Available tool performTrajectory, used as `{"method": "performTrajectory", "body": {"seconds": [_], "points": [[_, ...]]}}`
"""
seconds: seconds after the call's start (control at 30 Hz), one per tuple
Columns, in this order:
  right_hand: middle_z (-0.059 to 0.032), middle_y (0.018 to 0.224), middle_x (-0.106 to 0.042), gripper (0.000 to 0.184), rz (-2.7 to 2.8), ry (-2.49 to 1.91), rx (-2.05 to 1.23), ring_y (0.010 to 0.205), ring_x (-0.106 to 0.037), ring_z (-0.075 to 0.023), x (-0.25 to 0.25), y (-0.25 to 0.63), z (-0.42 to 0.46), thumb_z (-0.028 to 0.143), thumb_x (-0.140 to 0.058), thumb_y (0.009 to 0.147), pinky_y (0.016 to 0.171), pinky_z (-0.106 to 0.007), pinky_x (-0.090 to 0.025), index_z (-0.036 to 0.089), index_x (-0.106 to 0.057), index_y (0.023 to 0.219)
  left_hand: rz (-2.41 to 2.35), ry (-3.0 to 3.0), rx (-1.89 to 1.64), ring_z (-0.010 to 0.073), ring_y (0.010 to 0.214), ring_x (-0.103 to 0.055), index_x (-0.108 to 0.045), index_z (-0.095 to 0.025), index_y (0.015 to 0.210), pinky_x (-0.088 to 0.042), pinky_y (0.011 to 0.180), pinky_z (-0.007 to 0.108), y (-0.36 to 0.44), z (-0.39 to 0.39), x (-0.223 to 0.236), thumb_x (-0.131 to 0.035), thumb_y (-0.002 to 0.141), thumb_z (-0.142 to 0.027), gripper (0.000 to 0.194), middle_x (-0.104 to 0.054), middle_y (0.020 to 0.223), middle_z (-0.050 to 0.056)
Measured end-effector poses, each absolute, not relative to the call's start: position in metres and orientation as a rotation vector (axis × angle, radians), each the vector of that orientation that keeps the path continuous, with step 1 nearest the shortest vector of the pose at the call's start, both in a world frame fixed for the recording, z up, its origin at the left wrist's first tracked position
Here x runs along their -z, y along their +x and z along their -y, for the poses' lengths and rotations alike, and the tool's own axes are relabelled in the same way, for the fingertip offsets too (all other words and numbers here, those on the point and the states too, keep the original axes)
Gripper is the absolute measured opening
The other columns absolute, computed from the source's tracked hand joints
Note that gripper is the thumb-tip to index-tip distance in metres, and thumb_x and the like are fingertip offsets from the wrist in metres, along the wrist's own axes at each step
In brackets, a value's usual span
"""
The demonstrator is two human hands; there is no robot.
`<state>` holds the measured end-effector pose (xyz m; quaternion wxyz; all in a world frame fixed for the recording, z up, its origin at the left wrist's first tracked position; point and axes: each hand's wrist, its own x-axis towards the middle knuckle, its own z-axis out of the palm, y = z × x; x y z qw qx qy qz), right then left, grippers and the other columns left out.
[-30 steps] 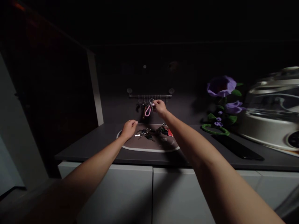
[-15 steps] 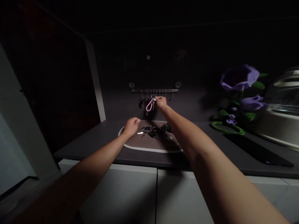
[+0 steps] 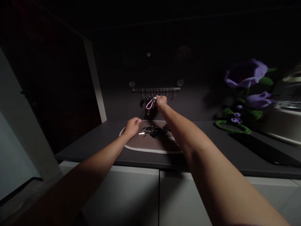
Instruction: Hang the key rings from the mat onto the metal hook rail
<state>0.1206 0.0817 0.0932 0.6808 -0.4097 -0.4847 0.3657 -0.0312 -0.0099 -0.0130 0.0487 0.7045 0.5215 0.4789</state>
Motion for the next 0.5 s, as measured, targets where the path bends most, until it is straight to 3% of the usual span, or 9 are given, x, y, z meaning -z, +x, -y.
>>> {"method": "performTrajectory", "body": {"seconds": [0.5], "points": [[0.0040, 0.055, -0.049, 0.012, 1.047, -1.026, -0.789, 0.046, -0.048, -0.0063, -0.079, 0.129, -0.083, 0.016, -0.050, 0.079, 0.049, -0.021, -0.048, 0.015, -0.049, 0.067, -1.542, 2.112, -1.470, 0.0135, 0.071, -0.055, -0.060, -0.015, 0.075, -0.040, 0.068, 0.025, -0.033, 0.007, 0.014, -0.042, 0.082, -0.022, 0.021, -0.062, 0.073, 0.004]]}}
